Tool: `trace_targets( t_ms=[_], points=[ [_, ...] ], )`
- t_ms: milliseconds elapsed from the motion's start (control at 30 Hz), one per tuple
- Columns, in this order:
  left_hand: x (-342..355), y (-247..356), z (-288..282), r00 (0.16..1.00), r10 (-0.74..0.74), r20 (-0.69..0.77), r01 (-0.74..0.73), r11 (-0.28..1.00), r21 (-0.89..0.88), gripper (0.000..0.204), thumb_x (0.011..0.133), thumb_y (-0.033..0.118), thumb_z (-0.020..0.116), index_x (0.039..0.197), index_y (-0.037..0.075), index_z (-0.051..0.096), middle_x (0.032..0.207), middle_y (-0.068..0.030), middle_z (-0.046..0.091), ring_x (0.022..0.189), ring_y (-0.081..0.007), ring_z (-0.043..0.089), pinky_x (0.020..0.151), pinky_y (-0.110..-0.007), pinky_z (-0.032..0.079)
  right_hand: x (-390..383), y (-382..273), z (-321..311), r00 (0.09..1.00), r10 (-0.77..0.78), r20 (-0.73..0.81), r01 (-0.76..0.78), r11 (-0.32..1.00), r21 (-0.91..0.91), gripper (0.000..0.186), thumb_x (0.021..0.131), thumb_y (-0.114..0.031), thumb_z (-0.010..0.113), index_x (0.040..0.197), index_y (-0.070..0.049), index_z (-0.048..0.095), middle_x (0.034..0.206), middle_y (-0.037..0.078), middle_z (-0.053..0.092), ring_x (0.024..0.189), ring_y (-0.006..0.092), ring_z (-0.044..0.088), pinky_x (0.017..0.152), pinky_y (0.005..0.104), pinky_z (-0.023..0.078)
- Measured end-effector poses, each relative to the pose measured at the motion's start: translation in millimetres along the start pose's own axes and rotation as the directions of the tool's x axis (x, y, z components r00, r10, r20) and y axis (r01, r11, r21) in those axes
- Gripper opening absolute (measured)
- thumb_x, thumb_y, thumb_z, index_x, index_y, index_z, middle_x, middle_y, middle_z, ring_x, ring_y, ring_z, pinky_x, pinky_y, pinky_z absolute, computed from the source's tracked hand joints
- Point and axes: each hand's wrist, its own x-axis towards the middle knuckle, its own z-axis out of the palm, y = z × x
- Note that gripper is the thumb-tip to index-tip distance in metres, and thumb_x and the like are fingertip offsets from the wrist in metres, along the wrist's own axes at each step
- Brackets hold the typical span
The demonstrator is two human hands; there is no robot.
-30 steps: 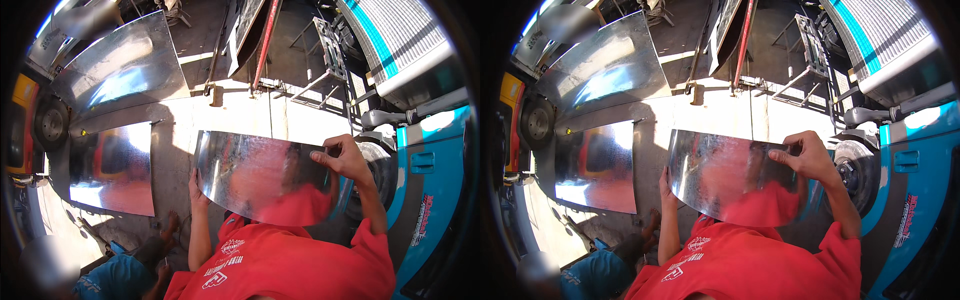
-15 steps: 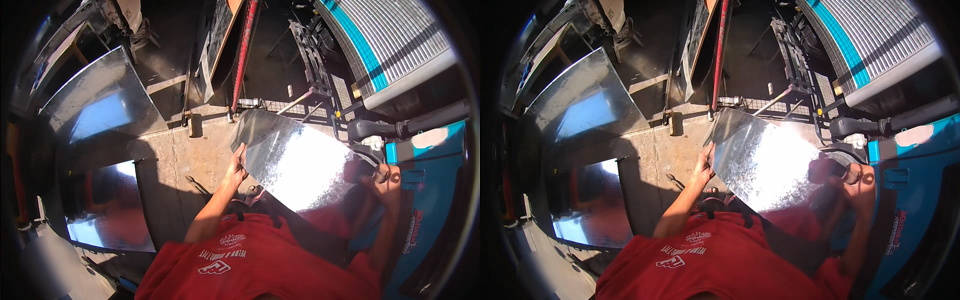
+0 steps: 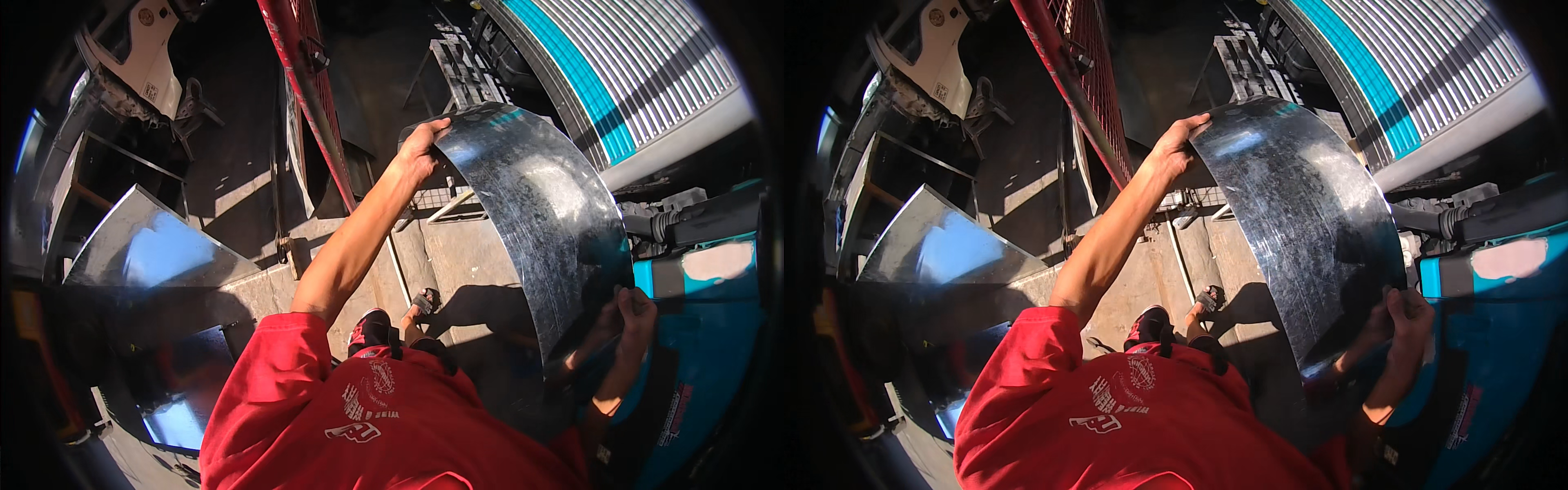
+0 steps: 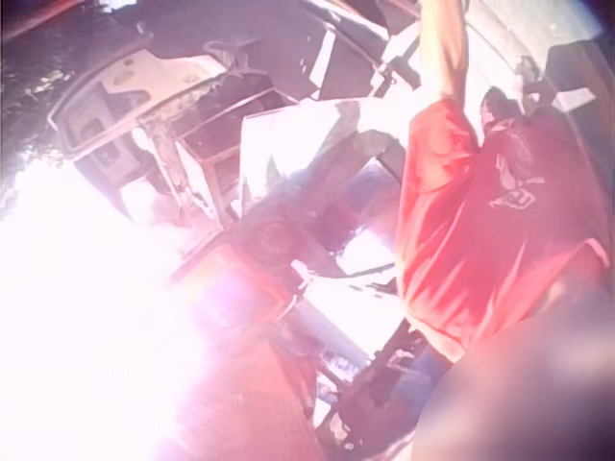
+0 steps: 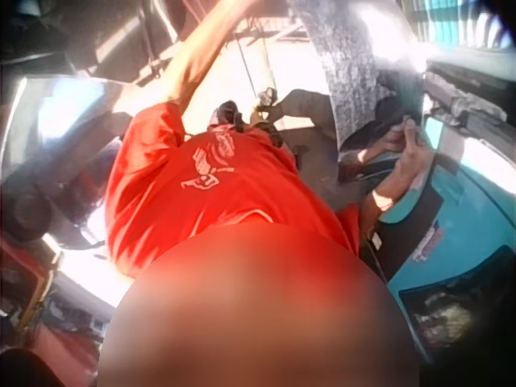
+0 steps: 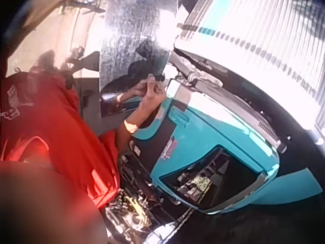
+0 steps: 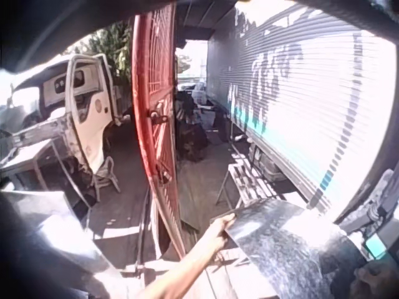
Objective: The person cuts a large metal sheet on the floor using shears, then lifts and moves the cut piece. They later use a power drill to make holes in the sheet.
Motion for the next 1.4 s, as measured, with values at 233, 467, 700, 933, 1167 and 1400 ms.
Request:
trace_targets(
  t_ms=[233,467,700,933,1167,1400],
  points=[
    [104.3,139.3,97.6,0.997,0.034,0.065,-0.044,0.987,0.153,0.016,0.097,0.014,0.055,0.089,0.001,0.059,0.079,-0.0099,0.067,0.066,-0.0195,0.068,0.059,-0.034,0.062,94.9,-38.4,62.5,0.991,-0.122,-0.046,0.127,0.983,0.132,0.026,0.09,-0.021,0.072,0.077,-0.001,0.06,0.068,0.004,0.065,0.066,0.0085,0.06,0.079,0.025,0.048],
    [177.0,293.9,165.8,0.903,0.425,0.059,-0.413,0.825,0.386,0.019,0.094,0.014,0.056,0.087,-0.002,0.064,0.086,-0.0155,0.069,0.071,-0.0232,0.07,0.061,-0.037,0.061,227.0,-126.9,130.2,0.905,-0.409,-0.12,0.425,0.884,0.196,0.021,0.092,-0.019,0.069,0.084,0.001,0.063,0.065,0.0,0.059,0.056,0.0049,0.052,0.07,0.0209,0.045],
    [239.7,416.8,187.1,0.861,0.488,0.146,-0.508,0.842,0.181,0.021,0.093,0.015,0.054,0.084,-0.001,0.064,0.084,-0.0147,0.069,0.07,-0.0244,0.069,0.059,-0.036,0.061,377.3,-245.1,165.3,0.866,-0.5,-0.002,0.474,0.819,0.324,0.022,0.088,-0.019,0.071,0.094,0.002,0.07,0.081,0.003,0.068,0.071,0.0045,0.057,0.067,0.015,0.042],
    [331.5,537.9,160.3,0.813,0.566,0.137,-0.563,0.824,-0.063,0.023,0.093,0.015,0.052,0.081,0.0,0.064,0.081,-0.0138,0.069,0.069,-0.0256,0.069,0.057,-0.035,0.06,519.4,-343.1,238.4,0.858,-0.471,0.205,0.469,0.881,0.059,0.027,0.093,-0.02,0.065,0.105,0.004,0.067,0.093,0.002,0.068,0.084,0.0069,0.061,0.079,0.0183,0.047],
    [467.7,650.1,66.6,0.82,0.572,-0.018,-0.561,0.797,-0.223,0.026,0.092,0.016,0.05,0.077,0.002,0.065,0.079,-0.0129,0.068,0.069,-0.0269,0.069,0.055,-0.035,0.06,672.8,-359.3,339.8,0.756,-0.458,0.468,0.363,0.888,0.282,0.022,0.093,-0.018,0.065,0.098,0.004,0.066,0.086,0.001,0.066,0.07,0.0052,0.06,0.064,0.0178,0.049],
    [594.9,719.2,-9.7,0.834,0.534,-0.139,-0.551,0.794,-0.258,0.046,0.089,0.044,0.053,0.09,-0.001,0.065,0.094,-0.0166,0.066,0.085,-0.0302,0.066,0.069,-0.04,0.059,826.6,-367.7,431.4,0.723,-0.309,0.618,0.2,0.95,0.242,0.019,0.092,-0.016,0.068,0.089,0.002,0.064,0.081,0.002,0.065,0.068,0.0048,0.059,0.06,0.0182,0.049]
  ],
)
